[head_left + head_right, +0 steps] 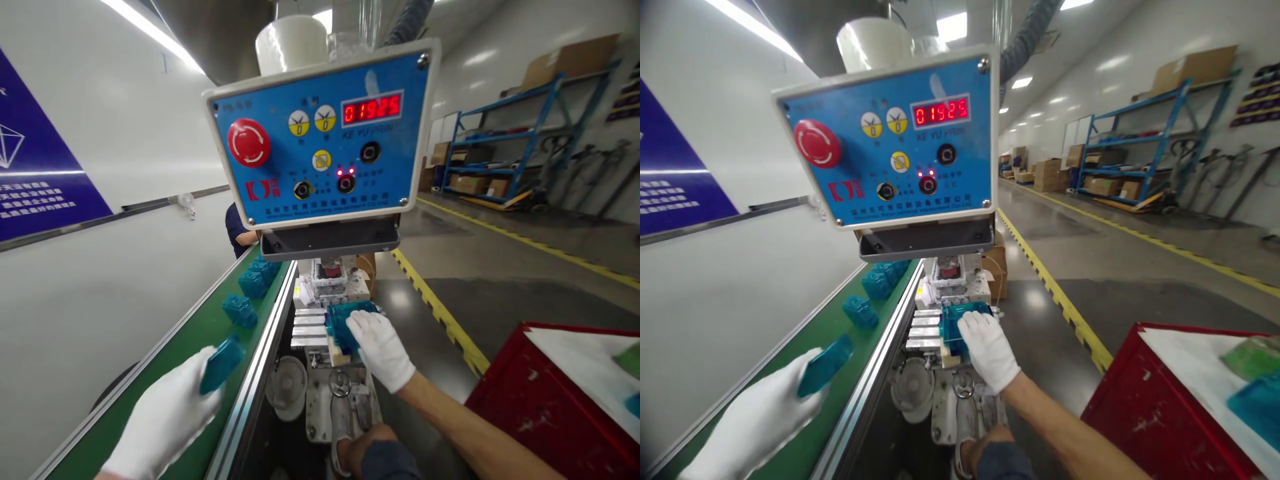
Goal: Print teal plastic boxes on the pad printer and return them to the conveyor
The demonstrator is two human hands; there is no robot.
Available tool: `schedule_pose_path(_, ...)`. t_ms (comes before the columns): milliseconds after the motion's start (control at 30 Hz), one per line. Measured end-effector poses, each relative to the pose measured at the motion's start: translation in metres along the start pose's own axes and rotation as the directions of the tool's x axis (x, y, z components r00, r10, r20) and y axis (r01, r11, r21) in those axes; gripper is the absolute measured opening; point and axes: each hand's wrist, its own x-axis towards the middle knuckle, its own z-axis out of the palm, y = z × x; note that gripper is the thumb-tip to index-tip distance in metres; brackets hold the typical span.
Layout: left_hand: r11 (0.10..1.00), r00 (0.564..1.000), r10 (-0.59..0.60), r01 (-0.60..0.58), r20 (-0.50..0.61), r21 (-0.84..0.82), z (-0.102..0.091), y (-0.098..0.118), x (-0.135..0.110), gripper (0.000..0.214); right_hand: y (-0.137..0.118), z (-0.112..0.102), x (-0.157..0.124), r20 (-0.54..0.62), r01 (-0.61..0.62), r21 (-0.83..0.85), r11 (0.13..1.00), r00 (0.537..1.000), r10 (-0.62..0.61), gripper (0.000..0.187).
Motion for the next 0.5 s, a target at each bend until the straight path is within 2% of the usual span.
schedule_pose_path(33, 0.990, 0.987, 0.138, -0.138, -0.085, 0.005, -0.008, 0.034, 0.012, 0.032, 0.005, 0.002, 0.005, 0.022, -0.057, 0.073, 0.996, 0.998, 0.055, 0.038)
schedule_pose_path(67, 0.965, 0.952, 0.260, -0.262, -0.164, 0.006, -0.012, 0.065, 0.024, 0.032, 0.008, -0.002, 0.007, 0.042, -0.174, 0.169, 0.970, 0.985, 0.169, 0.037)
schedule_pose_path(100, 0.927, 0.901, 0.369, -0.376, -0.227, 0.015, -0.011, 0.092, 0.036, 0.035, 0.012, -0.010, 0.007, 0.070, -0.338, 0.262, 0.904, 0.941, 0.331, 0.037)
schedule_pose_path(133, 0.883, 0.849, 0.457, -0.470, -0.266, 0.016, -0.007, 0.116, 0.046, 0.040, 0.014, -0.022, 0.005, 0.097, -0.510, 0.326, 0.796, 0.856, 0.508, 0.040)
schedule_pose_path(200, 0.797, 0.765, 0.583, -0.604, -0.273, 0.008, 0.006, 0.157, 0.065, 0.051, 0.017, -0.053, -0.006, 0.108, -0.753, 0.381, 0.537, 0.613, 0.783, 0.055)
schedule_pose_path(233, 0.759, 0.735, 0.630, -0.651, -0.250, 0.002, 0.014, 0.175, 0.072, 0.052, 0.018, -0.069, -0.014, 0.091, -0.806, 0.402, 0.434, 0.507, 0.857, 0.062)
schedule_pose_path(267, 0.729, 0.711, 0.668, -0.685, -0.220, -0.003, 0.022, 0.191, 0.078, 0.051, 0.018, -0.083, -0.022, 0.072, -0.827, 0.427, 0.365, 0.434, 0.898, 0.066)
schedule_pose_path(300, 0.704, 0.692, 0.697, -0.710, -0.186, -0.006, 0.029, 0.206, 0.083, 0.048, 0.019, -0.096, -0.030, 0.059, -0.828, 0.459, 0.321, 0.389, 0.919, 0.068)
schedule_pose_path(400, 0.653, 0.653, 0.748, -0.756, -0.119, -0.038, 0.044, 0.237, 0.088, 0.041, 0.021, -0.117, -0.048, 0.067, -0.818, 0.522, 0.240, 0.321, 0.945, 0.065)
schedule_pose_path(500, 0.621, 0.635, 0.762, -0.772, -0.128, -0.135, 0.053, 0.244, 0.085, 0.042, 0.025, -0.119, -0.061, 0.105, -0.841, 0.514, 0.170, 0.258, 0.960, 0.064)
